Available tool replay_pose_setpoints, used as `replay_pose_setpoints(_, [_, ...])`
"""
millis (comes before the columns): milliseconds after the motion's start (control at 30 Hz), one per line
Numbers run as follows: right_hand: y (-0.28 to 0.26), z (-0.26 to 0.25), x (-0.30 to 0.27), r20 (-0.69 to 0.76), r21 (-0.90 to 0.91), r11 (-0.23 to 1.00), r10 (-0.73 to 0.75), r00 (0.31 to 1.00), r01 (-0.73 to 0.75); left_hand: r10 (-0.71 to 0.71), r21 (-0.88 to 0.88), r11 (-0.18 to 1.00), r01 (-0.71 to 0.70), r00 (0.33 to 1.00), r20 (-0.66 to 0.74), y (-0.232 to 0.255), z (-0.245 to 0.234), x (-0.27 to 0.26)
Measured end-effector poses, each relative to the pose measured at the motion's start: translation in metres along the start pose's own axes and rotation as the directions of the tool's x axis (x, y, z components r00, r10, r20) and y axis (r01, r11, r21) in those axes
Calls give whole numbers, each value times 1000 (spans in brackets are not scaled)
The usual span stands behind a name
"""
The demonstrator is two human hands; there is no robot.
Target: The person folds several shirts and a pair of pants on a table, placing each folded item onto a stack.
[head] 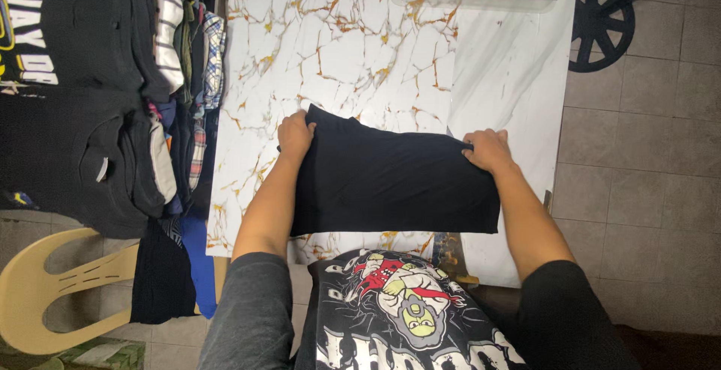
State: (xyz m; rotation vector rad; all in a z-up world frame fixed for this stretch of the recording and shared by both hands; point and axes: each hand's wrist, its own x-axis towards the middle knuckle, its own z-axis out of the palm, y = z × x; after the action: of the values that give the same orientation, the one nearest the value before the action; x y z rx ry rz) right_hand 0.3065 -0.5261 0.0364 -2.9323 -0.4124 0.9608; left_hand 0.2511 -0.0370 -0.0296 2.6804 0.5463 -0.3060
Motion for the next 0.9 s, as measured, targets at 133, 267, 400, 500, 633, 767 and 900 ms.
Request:
replay_pose_setpoints(133, [40,9,1,-94,46,992,-116,989,121,185,48,982,-180,973,-140,-21,11,10])
replay_pose_setpoints(267, [73,21,-3,-277,425,867,-149,949,260,78,-75,994,-83,995,-60,-26,1,13])
replay_pose_setpoints(400, [78,23,-5,-159,790,612,150,976,35,48,-262,963,-61,997,-58,-23,-10,12])
replay_pose_setpoints(500, [70,20,-10,-223,891,429,126,967,150,26,-448,894,-30,1000,-15,-19,-16,12])
replay_pose_setpoints(633, [70,32,-11,-175,850,527,253,951,16,5,-582,813,-17,1000,-22,-19,-29,5])
replay_pose_setpoints(767, [79,53,-32,-388,804,558,230,893,205,70,-699,714,-51,998,-2,-34,-46,-22])
replay_pose_setpoints(900, [74,69,-83,-583,543,820,214,784,180,148,-564,807,-176,984,-95,-68,-45,-70])
